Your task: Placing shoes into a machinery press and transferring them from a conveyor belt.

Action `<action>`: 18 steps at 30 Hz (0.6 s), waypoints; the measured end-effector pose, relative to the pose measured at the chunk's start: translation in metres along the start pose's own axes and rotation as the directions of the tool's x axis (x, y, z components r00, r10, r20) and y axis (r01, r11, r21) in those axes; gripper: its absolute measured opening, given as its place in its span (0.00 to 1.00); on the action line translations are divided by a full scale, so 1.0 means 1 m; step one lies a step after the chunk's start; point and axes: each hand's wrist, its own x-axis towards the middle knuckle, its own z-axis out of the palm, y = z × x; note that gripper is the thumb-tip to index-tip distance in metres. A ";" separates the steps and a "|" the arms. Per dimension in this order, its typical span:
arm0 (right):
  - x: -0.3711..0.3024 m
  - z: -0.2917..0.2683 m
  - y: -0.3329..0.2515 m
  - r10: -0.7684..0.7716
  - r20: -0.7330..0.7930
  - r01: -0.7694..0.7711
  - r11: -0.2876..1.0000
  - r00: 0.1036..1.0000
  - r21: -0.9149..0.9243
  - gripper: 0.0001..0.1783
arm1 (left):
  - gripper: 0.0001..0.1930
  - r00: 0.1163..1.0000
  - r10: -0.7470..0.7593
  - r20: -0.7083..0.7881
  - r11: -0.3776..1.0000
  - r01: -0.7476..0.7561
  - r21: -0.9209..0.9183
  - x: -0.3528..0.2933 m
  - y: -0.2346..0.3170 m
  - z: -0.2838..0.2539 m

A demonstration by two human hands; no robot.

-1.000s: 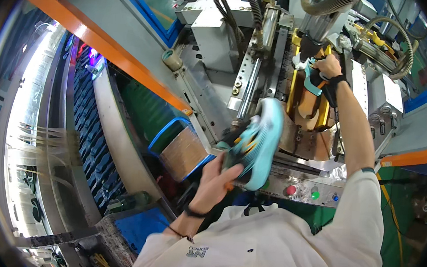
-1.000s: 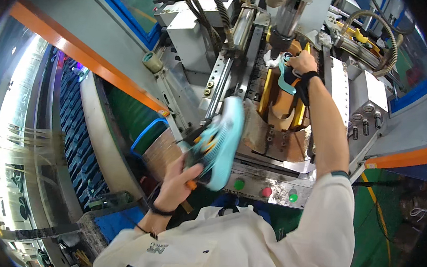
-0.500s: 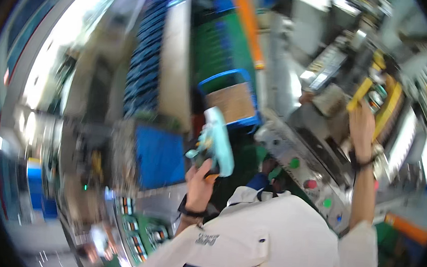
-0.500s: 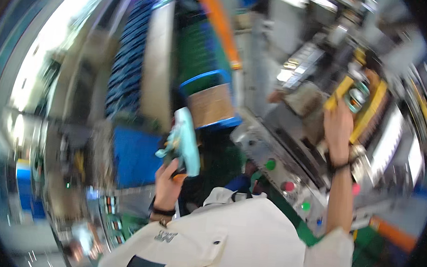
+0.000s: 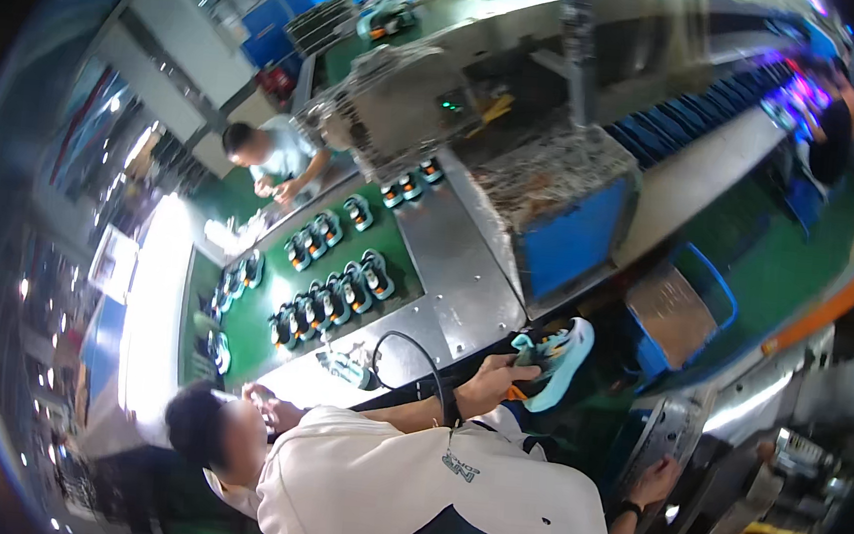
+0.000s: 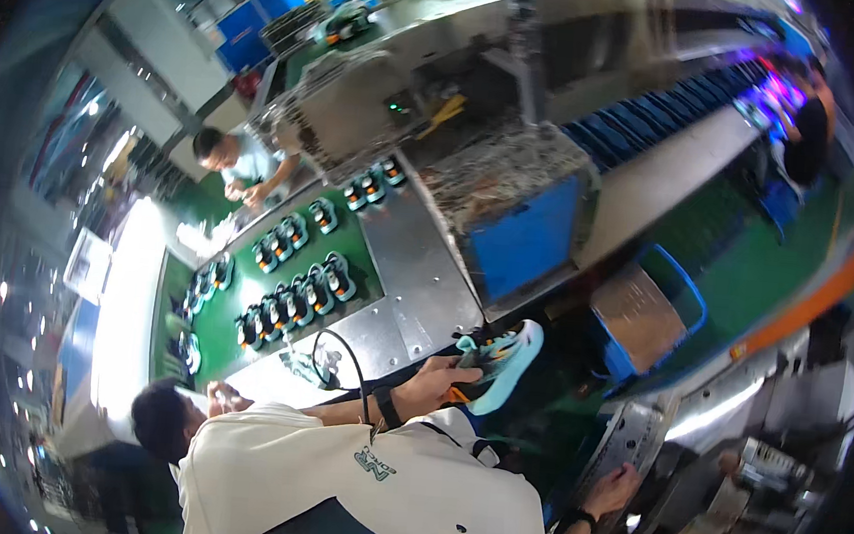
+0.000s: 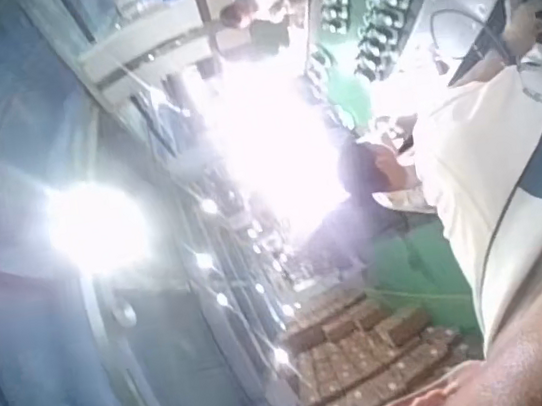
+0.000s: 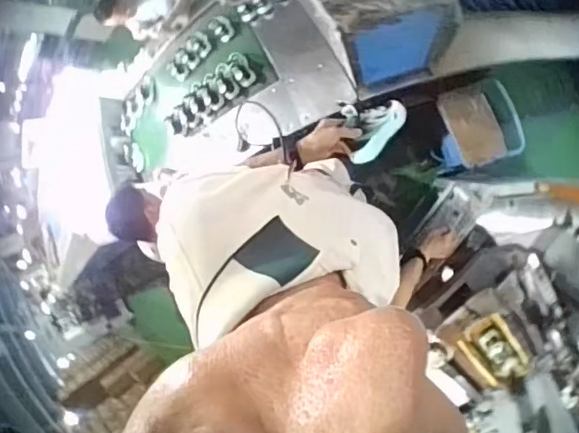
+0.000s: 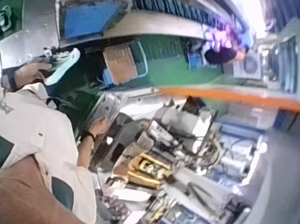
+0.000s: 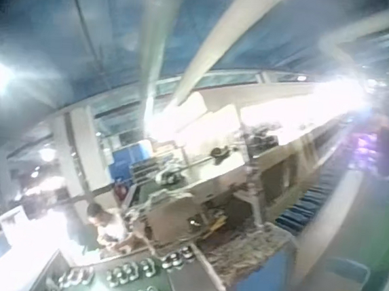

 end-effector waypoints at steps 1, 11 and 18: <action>0.004 -0.004 -0.003 0.019 0.052 -0.018 1.000 0.998 -0.025 0.11 | 0.15 0.999 0.005 -0.041 0.998 -0.007 -0.069 -0.002 0.002 -0.020; 0.224 -0.075 -0.288 -0.468 -0.183 0.492 0.715 0.865 0.497 0.11 | 0.18 0.748 0.199 -0.633 0.942 -0.325 -0.087 0.031 0.049 -0.240; 0.302 -0.129 -0.664 -0.921 -0.270 0.954 0.236 0.281 0.187 0.11 | 0.14 0.670 0.142 -0.728 0.827 -0.485 -0.285 0.120 0.122 -0.397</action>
